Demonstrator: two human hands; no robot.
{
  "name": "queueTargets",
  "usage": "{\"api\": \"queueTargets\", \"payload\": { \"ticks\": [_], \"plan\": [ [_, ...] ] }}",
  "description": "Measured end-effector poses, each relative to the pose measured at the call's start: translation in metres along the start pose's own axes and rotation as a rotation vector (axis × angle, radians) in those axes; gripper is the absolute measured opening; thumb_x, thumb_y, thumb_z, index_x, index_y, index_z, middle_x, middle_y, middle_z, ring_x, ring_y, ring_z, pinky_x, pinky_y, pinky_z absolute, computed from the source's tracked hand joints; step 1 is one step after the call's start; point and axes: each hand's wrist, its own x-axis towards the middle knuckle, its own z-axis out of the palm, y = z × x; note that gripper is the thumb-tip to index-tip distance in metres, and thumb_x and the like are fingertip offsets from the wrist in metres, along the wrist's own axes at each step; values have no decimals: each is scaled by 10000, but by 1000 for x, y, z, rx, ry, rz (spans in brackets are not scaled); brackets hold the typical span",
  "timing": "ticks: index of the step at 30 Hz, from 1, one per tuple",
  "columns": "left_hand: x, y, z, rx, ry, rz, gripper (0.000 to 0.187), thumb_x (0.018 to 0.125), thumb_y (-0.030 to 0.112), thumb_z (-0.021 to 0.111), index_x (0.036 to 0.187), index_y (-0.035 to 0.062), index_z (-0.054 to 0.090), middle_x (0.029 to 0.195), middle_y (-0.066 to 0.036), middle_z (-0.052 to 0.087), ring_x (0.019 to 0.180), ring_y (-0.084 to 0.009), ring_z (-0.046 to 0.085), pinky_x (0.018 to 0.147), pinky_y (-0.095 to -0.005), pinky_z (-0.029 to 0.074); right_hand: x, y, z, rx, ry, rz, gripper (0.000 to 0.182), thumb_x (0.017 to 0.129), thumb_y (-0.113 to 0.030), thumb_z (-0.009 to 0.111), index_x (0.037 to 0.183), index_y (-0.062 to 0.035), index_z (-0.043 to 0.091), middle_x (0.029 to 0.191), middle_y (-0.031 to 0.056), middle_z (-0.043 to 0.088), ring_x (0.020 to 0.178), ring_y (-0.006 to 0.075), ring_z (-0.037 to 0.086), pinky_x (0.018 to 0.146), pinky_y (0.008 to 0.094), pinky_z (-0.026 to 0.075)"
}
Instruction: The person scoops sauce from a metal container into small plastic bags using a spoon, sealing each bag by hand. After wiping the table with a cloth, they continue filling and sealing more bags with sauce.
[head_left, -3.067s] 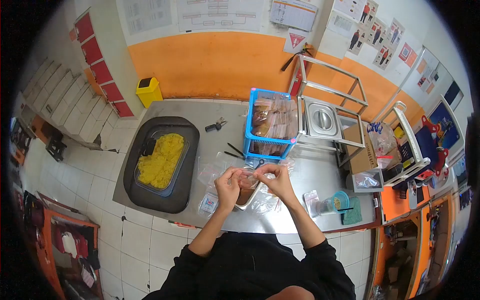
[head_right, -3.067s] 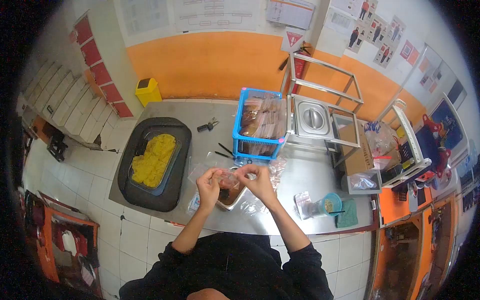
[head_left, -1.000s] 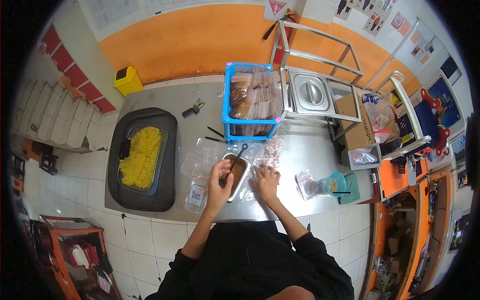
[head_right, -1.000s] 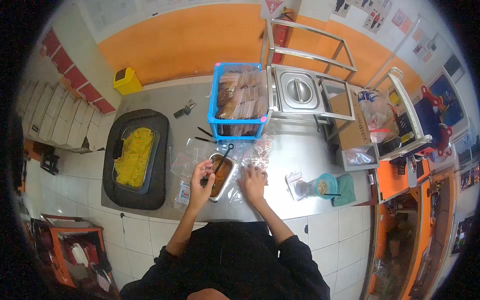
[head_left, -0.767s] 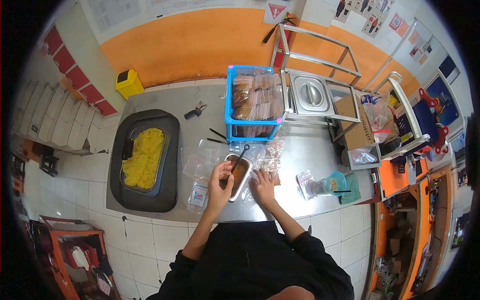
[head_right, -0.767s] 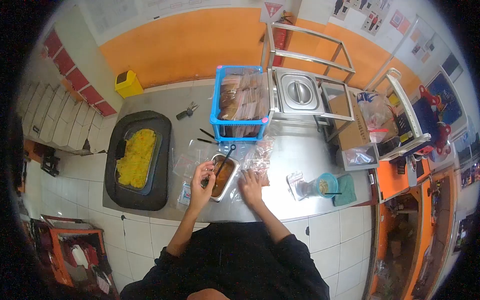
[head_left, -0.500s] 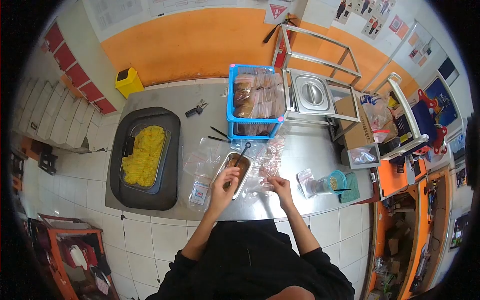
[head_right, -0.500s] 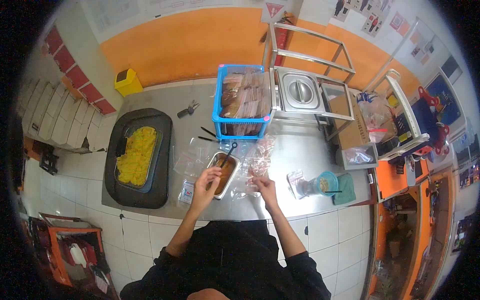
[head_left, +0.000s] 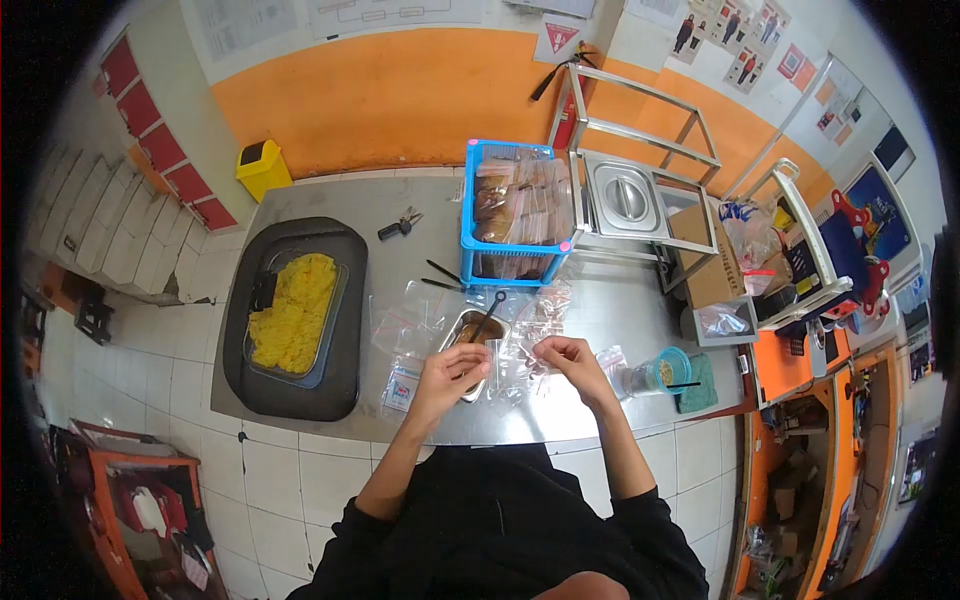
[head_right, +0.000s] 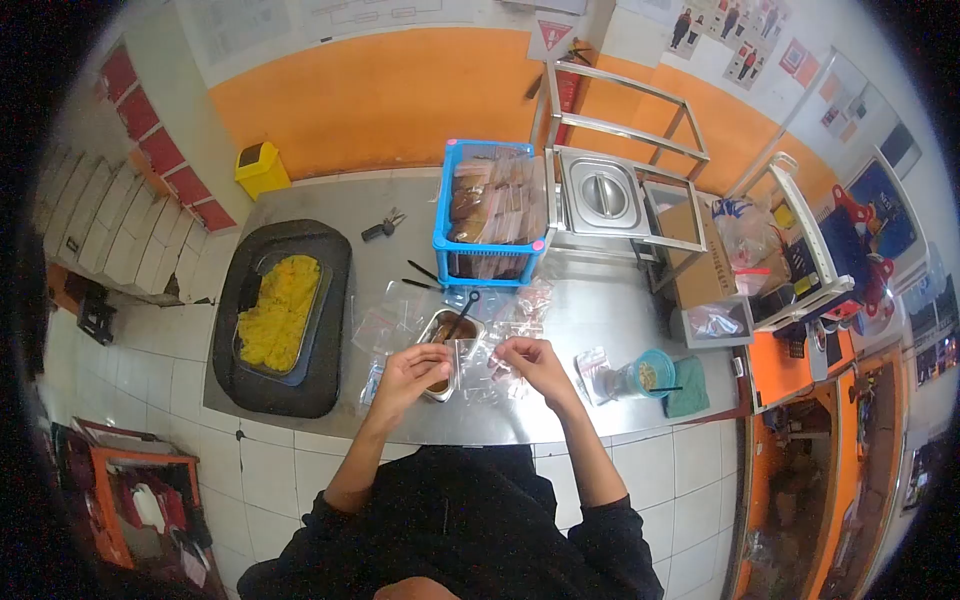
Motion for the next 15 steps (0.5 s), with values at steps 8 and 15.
{"api": "queueTargets", "payload": {
  "ticks": [8,15],
  "plan": [
    [-2,-20,-6,-116,79,-36,220,812,31,667,1012,-40,607,899,-71,650,819,-107,615,750,-209,485,10,-19,34,-1067,584,-722,199,815,-175,668,931,-17,635,821,81,627,723,168,605,608,274,445],
    [-9,-29,-5,-233,142,-32,195,813,39,668,983,-43,617,882,-81,654,789,-106,618,711,-210,492,-14,-15,78,-526,98,-400,319,706,-111,768,969,-2,626,809,73,623,748,161,600,688,283,483]
  ]
}}
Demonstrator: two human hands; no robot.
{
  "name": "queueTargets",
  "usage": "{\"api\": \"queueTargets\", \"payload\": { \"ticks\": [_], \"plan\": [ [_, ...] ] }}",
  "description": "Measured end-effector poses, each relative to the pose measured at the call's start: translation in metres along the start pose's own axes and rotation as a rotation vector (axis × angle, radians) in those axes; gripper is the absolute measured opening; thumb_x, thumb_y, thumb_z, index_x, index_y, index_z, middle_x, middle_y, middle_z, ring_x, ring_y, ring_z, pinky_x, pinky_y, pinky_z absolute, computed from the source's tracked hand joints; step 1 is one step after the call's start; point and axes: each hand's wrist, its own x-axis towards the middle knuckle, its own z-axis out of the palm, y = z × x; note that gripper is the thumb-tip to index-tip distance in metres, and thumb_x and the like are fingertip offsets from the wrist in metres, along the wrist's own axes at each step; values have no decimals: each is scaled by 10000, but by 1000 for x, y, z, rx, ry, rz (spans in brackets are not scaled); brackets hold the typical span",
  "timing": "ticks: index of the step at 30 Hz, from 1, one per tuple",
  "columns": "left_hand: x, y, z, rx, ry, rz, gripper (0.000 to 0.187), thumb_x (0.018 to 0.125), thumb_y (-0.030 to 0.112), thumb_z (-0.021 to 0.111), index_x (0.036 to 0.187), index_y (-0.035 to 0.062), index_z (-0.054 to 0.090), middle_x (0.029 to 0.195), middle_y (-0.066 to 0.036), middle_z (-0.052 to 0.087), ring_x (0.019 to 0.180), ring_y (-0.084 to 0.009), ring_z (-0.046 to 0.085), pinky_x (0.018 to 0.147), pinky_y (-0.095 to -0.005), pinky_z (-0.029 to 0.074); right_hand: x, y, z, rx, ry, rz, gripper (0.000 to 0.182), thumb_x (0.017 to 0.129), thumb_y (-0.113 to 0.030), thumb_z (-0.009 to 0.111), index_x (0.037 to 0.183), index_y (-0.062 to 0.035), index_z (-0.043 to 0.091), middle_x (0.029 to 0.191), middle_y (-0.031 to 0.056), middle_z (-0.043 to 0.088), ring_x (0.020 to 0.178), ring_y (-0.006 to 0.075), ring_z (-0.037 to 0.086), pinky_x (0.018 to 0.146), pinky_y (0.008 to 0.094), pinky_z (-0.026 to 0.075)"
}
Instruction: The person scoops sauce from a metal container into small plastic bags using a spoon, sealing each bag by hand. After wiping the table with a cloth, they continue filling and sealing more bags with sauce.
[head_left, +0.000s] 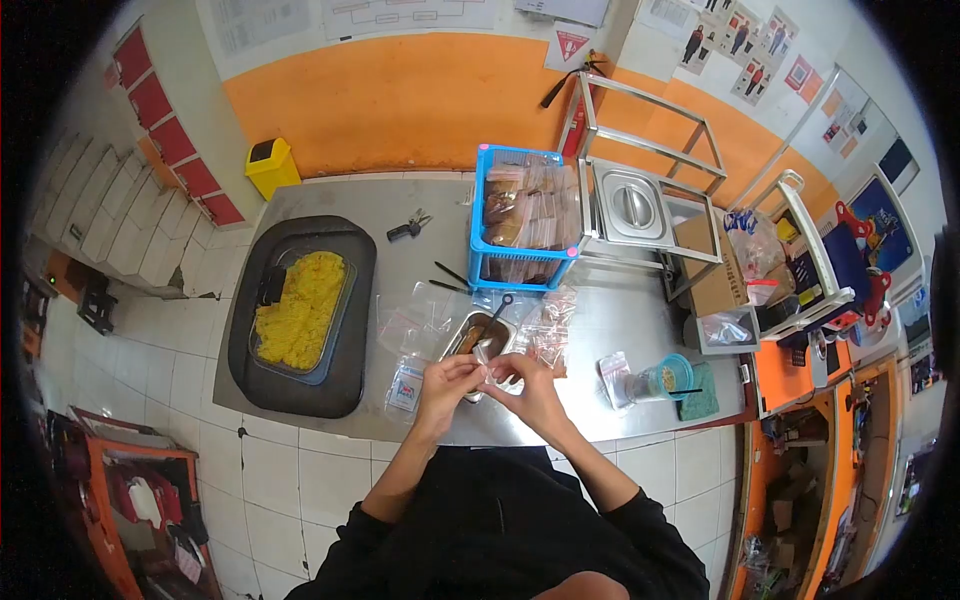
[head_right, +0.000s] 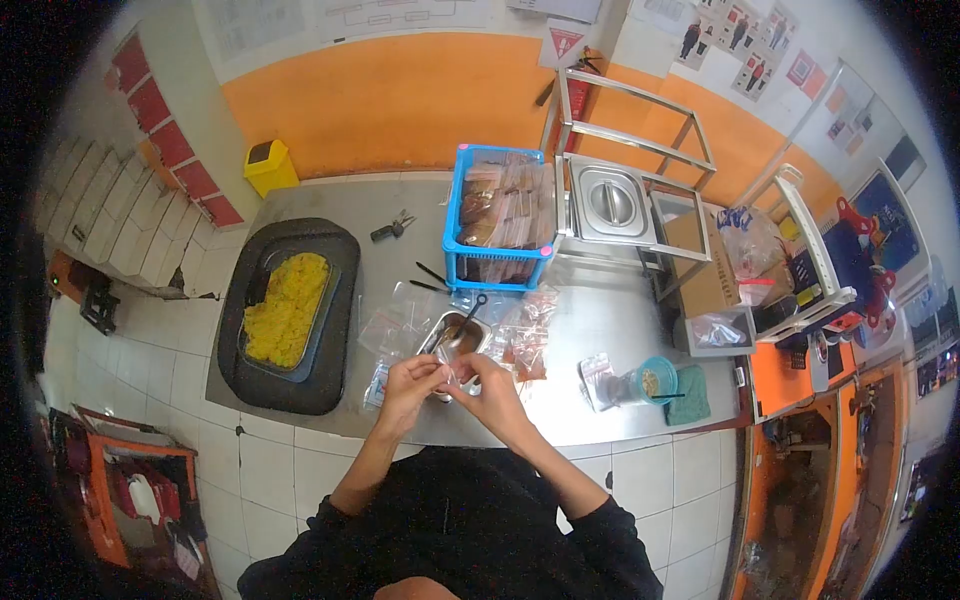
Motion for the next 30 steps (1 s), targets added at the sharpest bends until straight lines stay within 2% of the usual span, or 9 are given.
{"api": "queueTargets", "payload": {
  "ticks": [2,6,12,14,15,17,20,27,30],
  "plan": [
    [-2,3,0,4,14,-3,193,803,44,682,968,-35,621,877,-83,656,788,-107,620,702,-213,497,2,1,2,148,-94,163,277,725,-73,754,952,23,628,823,70,648,750,127,617,684,253,507],
    [-3,-3,-5,32,-7,9,194,791,39,695,959,-26,623,877,-86,657,794,-110,622,703,-215,499,1,27,8,252,-120,194,259,732,-121,755,914,21,636,781,85,664,715,136,633,676,255,510],
    [-9,0,-9,15,-37,3,189,784,25,697,955,-17,628,869,-67,655,813,-100,617,729,-210,492,-2,24,1,666,-235,376,137,780,-36,694,870,51,641,790,54,665,714,101,625,689,228,523],
    [-9,1,-8,112,-94,30,180,793,11,681,954,-10,604,868,-56,646,819,-95,611,743,-207,484,-5,20,7,179,-121,121,162,775,-127,675,824,22,636,726,103,655,649,179,645,605,294,506],
    [-8,-2,-9,112,-95,28,180,793,11,681,954,-10,604,868,-56,646,819,-95,611,743,-207,484,-6,15,8,180,-120,123,162,775,-127,675,824,22,636,726,103,655,649,179,645,605,294,506],
    [-5,-9,-12,259,-136,160,199,821,-27,627,981,7,514,869,-66,636,814,-100,608,740,-215,482,-3,5,9,-216,-201,15,193,765,-182,628,793,10,627,719,155,632,625,293,629,568,379,489],
    [-13,-3,-13,338,-82,139,242,835,-60,578,987,35,415,854,-77,628,806,-107,607,733,-222,478,-1,3,12,-128,-253,-20,200,760,-205,593,751,-6,613,698,179,602,618,366,589,567,437,468],
    [-14,-8,-9,395,112,358,239,819,-59,581,946,27,397,826,-102,624,777,-142,619,683,-247,477,9,3,27,-436,-36,-72,170,745,-175,591,717,-8,607,630,167,588,588,356,602,548,435,479],
    [-19,10,1,737,307,535,173,791,-50,592,872,15,454,776,-104,594,717,-200,623,644,-279,479,21,7,12,-496,-60,10,238,738,-221,596,696,13,614,653,185,609,599,358,619,568,435,500]
  ]
}}
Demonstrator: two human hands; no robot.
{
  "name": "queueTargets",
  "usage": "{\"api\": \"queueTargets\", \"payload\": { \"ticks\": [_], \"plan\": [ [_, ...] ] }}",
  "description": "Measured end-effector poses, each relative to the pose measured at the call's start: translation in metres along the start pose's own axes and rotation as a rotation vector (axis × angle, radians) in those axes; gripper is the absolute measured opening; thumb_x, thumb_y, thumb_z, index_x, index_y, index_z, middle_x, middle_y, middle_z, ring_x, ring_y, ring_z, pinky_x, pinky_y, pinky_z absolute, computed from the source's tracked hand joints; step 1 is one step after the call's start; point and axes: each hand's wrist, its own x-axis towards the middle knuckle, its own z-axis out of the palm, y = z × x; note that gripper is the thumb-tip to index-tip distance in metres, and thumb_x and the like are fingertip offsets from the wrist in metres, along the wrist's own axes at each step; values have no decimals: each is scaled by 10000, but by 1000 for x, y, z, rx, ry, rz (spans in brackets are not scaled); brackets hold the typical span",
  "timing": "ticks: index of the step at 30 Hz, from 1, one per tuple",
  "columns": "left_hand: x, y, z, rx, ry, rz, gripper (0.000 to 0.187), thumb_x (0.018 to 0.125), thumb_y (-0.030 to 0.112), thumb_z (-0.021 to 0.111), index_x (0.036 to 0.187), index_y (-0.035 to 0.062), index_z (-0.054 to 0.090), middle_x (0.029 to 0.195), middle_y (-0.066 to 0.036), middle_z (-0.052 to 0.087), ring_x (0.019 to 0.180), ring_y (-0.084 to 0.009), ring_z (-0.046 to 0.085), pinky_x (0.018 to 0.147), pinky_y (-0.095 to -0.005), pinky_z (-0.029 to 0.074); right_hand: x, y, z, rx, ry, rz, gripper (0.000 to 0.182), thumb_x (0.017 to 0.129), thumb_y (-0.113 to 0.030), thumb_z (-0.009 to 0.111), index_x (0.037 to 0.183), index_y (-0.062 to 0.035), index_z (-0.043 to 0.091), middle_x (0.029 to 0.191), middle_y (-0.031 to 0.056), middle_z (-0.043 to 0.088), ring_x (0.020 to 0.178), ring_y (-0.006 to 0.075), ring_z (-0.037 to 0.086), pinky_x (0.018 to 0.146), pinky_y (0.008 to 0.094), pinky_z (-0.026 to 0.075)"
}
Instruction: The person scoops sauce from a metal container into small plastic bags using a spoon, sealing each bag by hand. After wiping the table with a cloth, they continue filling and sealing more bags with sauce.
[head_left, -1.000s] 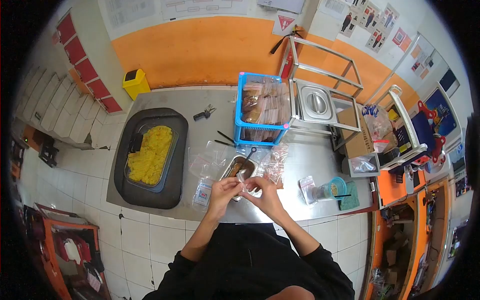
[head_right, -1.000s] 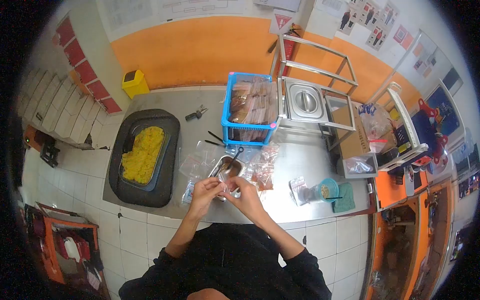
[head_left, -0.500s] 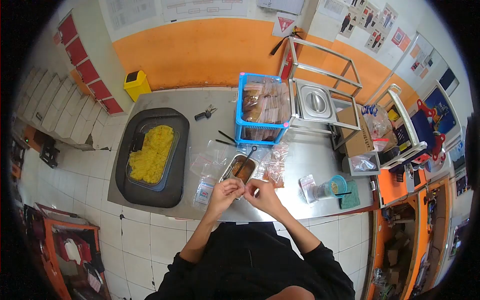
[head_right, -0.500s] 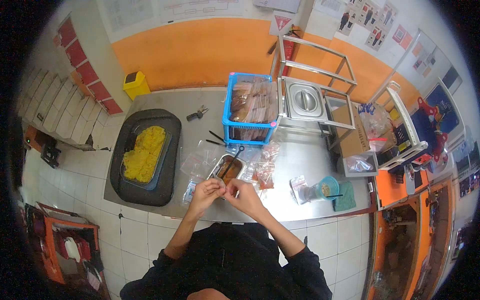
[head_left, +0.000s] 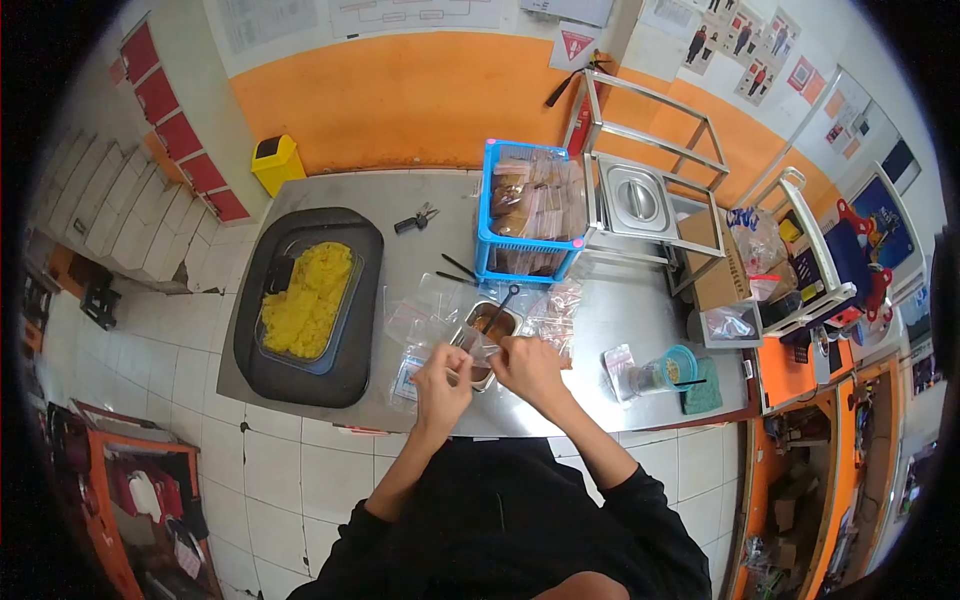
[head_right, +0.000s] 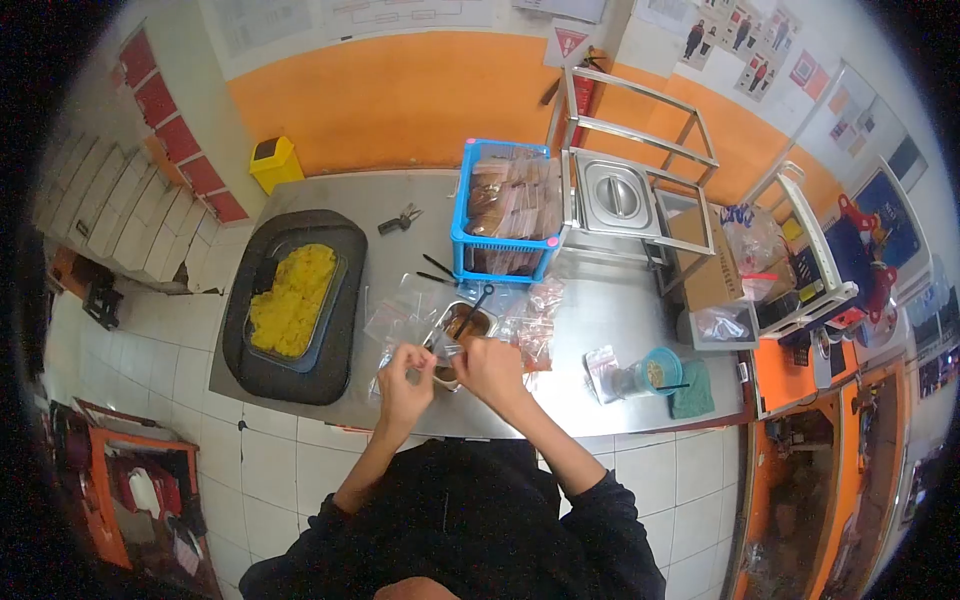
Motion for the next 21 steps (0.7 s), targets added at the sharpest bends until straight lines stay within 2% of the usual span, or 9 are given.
{"api": "queueTargets", "payload": {
  "ticks": [4,6,10,12,14,16,17,19,21],
  "plan": [
    [15,14,-12,144,-186,166,132,740,16,636,863,20,590,863,-112,534,785,-264,594,670,-354,484,12,8,-7,-96,-267,110,289,750,-309,595,684,-36,661,645,182,628,645,340,637,625,432,512],
    [25,27,-26,504,-384,596,131,755,78,643,873,26,620,972,-114,544,907,-261,580,766,-380,472,14,4,-13,-35,-386,134,289,761,-309,580,718,-40,679,666,200,630,672,355,632,646,424,511],
    [27,30,-36,462,-511,706,89,771,122,645,789,38,624,1029,-104,569,937,-269,578,846,-383,458,17,20,4,-23,-472,71,390,776,-361,575,735,18,658,687,211,636,681,322,649,645,404,507],
    [20,5,-39,362,-614,499,89,762,125,669,773,47,629,1086,-102,567,965,-268,579,857,-372,458,26,33,7,378,-763,137,389,782,-370,589,727,11,644,661,159,626,608,235,615,585,362,476],
    [14,2,-46,334,-544,363,101,754,125,684,774,45,627,1087,-99,568,972,-262,580,860,-370,455,33,73,46,626,-651,76,379,785,-382,610,742,-6,641,648,110,604,559,167,556,531,326,437],
    [11,-3,-53,304,-477,225,115,745,126,699,775,42,626,1087,-95,570,979,-255,580,864,-368,453,50,92,61,591,84,196,364,778,-379,645,806,-16,649,714,129,620,652,225,592,616,366,461],
    [9,-8,-56,311,-432,230,122,750,140,698,784,47,629,1095,-89,573,998,-257,569,861,-364,449,60,105,74,593,74,196,364,778,-379,645,806,-16,649,714,129,620,652,225,592,616,366,461],
    [6,-10,-62,324,-385,223,129,755,154,698,793,51,631,1103,-82,577,1017,-258,557,857,-359,445,76,127,96,-40,485,184,369,771,-372,676,868,-18,636,795,146,629,783,293,598,732,419,451],
    [2,-6,-68,313,-351,89,132,747,160,708,792,62,633,1104,-70,582,1018,-259,556,880,-365,424,81,130,99,71,338,229,391,765,-366,686,926,-16,617,820,154,628,825,320,588,779,442,431]
  ]
}}
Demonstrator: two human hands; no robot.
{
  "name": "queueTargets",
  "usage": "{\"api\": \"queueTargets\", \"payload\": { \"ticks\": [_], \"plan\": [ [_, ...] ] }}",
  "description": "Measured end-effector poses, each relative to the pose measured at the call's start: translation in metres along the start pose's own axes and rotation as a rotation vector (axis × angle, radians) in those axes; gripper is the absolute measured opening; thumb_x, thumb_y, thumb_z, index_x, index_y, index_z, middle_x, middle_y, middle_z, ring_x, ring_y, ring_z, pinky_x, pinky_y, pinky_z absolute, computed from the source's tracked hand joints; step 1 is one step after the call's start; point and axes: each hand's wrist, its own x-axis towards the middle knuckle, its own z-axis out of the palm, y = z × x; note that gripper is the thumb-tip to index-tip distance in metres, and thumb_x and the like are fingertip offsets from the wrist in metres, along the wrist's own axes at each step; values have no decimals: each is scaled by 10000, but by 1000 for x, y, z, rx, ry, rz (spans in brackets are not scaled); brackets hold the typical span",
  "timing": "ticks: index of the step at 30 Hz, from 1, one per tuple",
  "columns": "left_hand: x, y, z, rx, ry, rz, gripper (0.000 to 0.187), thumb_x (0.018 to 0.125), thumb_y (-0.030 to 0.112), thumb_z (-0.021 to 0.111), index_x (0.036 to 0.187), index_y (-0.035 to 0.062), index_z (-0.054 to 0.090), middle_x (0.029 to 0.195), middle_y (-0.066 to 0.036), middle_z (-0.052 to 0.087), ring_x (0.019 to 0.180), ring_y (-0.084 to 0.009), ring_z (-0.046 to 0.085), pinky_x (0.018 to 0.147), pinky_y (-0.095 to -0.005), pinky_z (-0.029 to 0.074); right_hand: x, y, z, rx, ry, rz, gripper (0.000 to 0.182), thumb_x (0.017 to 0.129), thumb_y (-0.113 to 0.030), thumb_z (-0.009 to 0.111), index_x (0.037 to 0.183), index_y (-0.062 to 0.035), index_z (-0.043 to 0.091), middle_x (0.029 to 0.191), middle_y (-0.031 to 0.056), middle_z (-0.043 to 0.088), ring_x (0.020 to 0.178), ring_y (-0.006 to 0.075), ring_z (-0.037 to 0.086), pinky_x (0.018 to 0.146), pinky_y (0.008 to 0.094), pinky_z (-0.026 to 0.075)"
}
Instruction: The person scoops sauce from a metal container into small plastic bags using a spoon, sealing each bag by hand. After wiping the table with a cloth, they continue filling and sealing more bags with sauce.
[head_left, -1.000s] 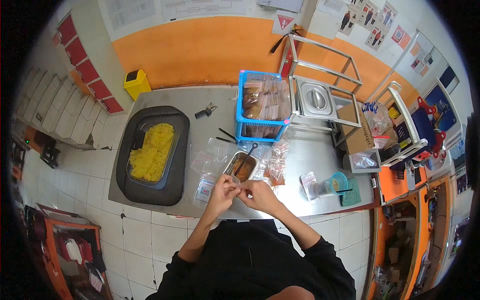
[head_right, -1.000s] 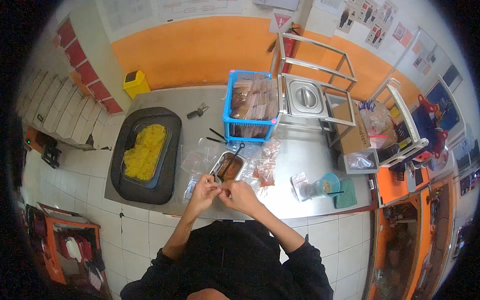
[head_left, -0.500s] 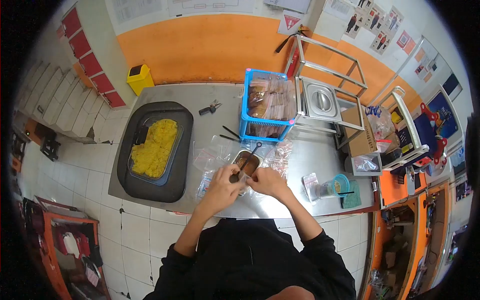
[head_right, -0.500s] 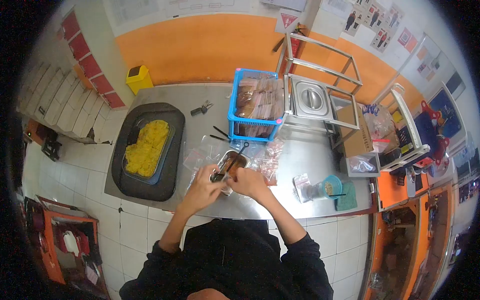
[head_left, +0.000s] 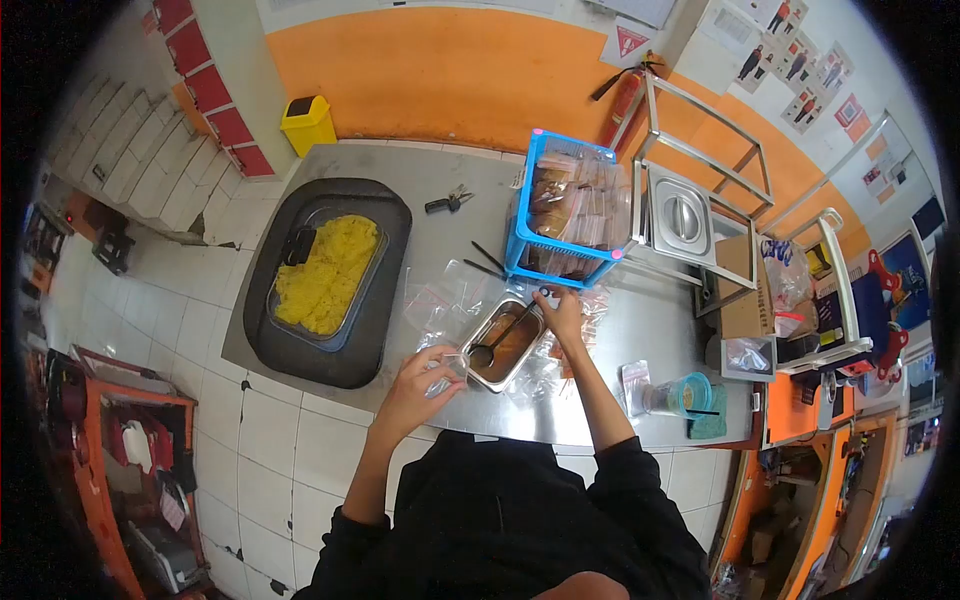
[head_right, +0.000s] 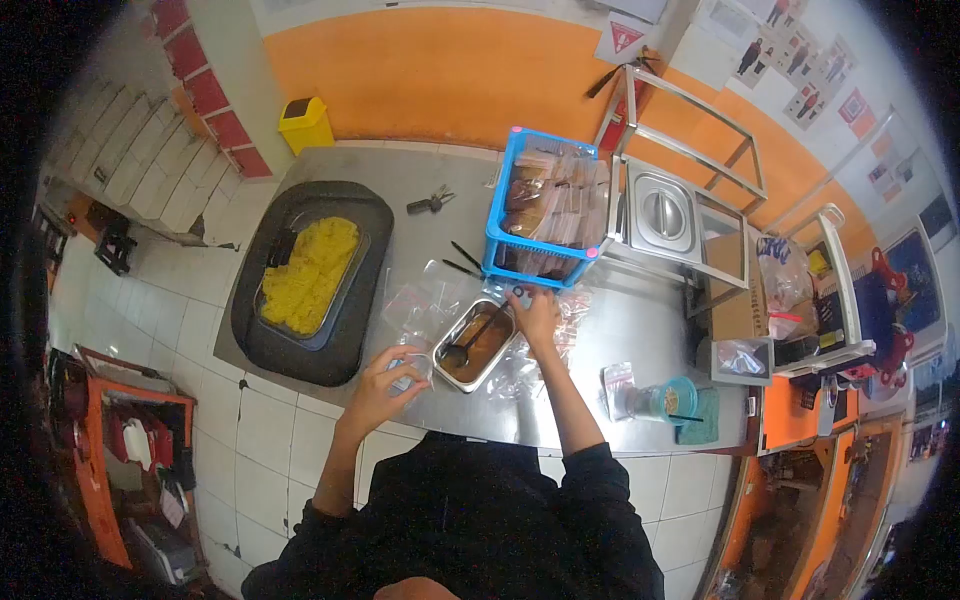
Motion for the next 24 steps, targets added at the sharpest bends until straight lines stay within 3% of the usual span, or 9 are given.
{"api": "queueTargets", "payload": {
  "ticks": [1,2,3,7,8,12,15,19,24],
  "plan": [
    [-2,-3,-1,1,-1,-6,132,747,160,708,792,62,633,1104,-70,582,1018,-259,556,880,-365,424,1,-3,-1,79,-143,65,423,759,-360,695,983,-15,597,844,163,628,867,347,578,826,466,410],
    [-5,-7,-3,38,38,4,143,729,146,724,782,54,629,1101,-82,586,1006,-257,567,877,-365,431,-9,-7,-1,60,-64,-86,369,815,-299,659,1004,-4,544,826,162,620,834,325,595,772,436,441],
    [-8,-10,-5,74,76,16,156,712,133,741,771,45,626,1099,-93,589,994,-254,577,873,-365,438,-17,-19,-7,61,-69,-82,369,815,-299,659,1004,-4,544,826,162,620,834,325,595,772,436,441],
    [-20,-23,-14,118,107,-33,129,731,129,719,785,54,630,1093,-84,588,1026,-274,557,874,-366,427,-55,-78,-53,526,-320,56,96,911,-68,520,961,2,477,799,140,599,783,217,635,623,303,467],
    [-23,-28,-14,66,124,-75,130,725,111,719,789,48,624,1087,-98,586,1020,-283,560,871,-369,432,-64,-73,-56,490,-322,-113,187,896,-86,543,1034,-11,443,839,185,575,764,345,620,599,380,472],
    [-27,-37,-14,-21,163,-118,133,716,63,705,797,34,602,1063,-135,578,999,-299,571,867,-375,440,-88,-85,-78,346,-241,-390,207,850,-27,560,1031,2,465,916,198,549,790,393,585,656,417,487],
    [-24,-33,-13,-8,142,-89,137,718,49,690,807,31,587,1051,-148,573,989,-304,575,864,-377,445,-97,-83,-65,362,-281,-574,217,822,-4,553,1027,3,483,975,177,538,849,358,589,685,394,497],
    [-24,-29,-13,-10,131,-107,139,717,43,686,811,33,584,1050,-149,570,1012,-306,566,873,-377,439,-109,-82,-71,282,-513,-756,184,798,-10,544,973,12,494,985,162,536,905,292,585,717,351,513],
    [-25,-30,-13,-10,108,-110,148,715,43,684,826,38,586,1075,-150,561,1049,-312,547,887,-381,430,-94,-98,-88,346,-273,-714,159,798,-39,565,929,10,489,921,145,531,821,296,581,653,351,509]
  ]
}}
